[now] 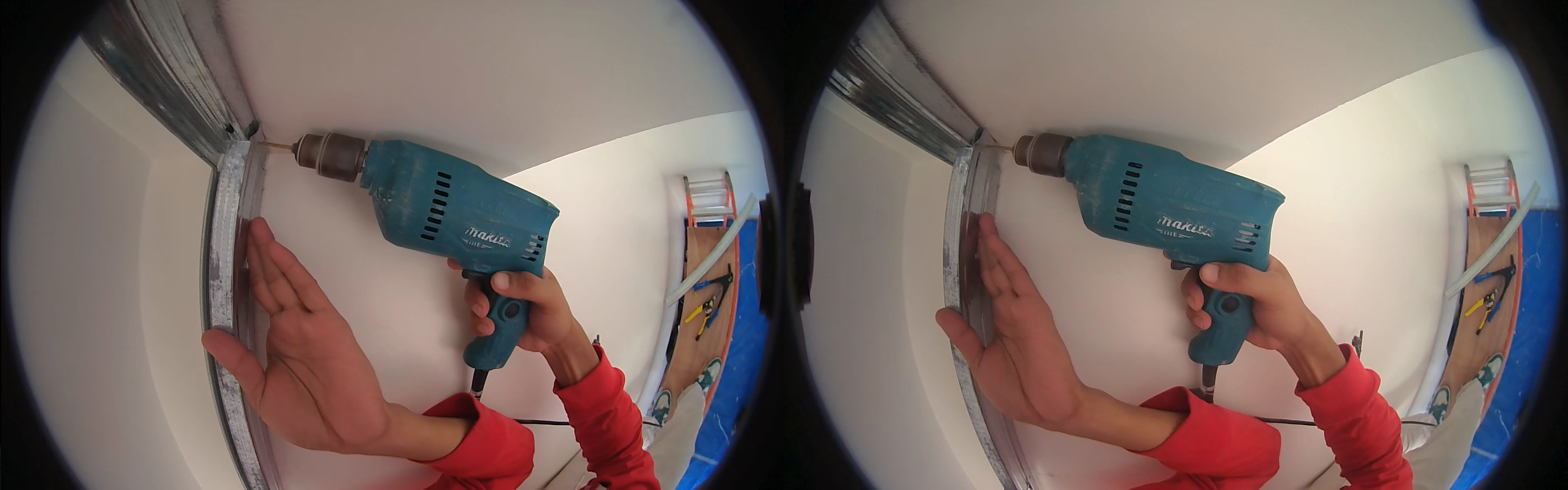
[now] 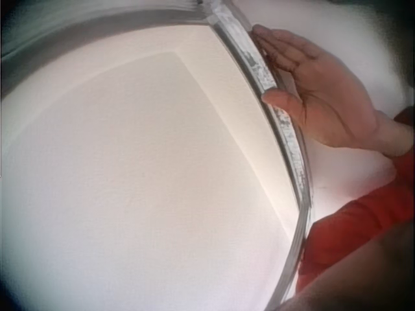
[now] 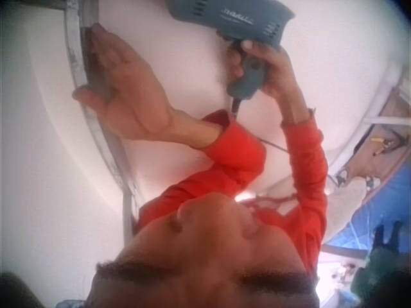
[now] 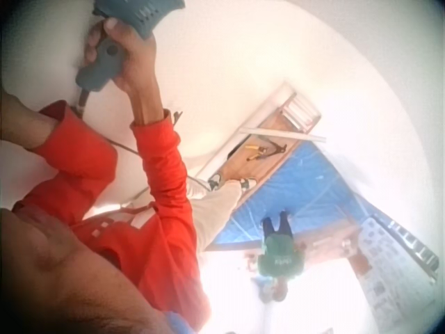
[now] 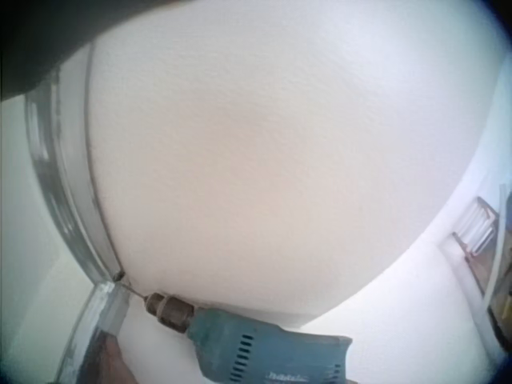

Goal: The person cuts metal framing strips with tin snips, fits them into a ceiling grid, and secures them with a power drill. The person repeats this process for multiple sections along the ceiling.

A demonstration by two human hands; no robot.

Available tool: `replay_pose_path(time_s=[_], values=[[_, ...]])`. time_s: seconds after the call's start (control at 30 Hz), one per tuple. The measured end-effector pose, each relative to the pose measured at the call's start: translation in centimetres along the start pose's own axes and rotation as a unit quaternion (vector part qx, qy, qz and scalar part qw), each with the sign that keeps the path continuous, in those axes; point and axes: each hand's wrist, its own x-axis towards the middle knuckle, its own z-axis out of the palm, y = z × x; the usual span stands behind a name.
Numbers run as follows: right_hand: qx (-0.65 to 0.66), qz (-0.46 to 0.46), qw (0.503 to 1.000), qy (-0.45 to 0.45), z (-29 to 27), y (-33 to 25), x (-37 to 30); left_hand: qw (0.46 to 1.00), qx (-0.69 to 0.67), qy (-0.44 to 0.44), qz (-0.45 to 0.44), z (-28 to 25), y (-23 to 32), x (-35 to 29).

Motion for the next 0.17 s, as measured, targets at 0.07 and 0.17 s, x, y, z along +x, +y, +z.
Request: replay_pose_path(time_s=[0.07,0.17], values=[[-0.004,0.008,1.0,0.002,-0.18,0.04,0.08,1.0,-0.005,0.002,-0.002,-0.07,0.02,0.02],[-0.022,-0.004,0.999,0.023,-0.28,0.71,-0.12,1.0,-0.005,0.006,-0.004,-0.32,0.4,0.09]])
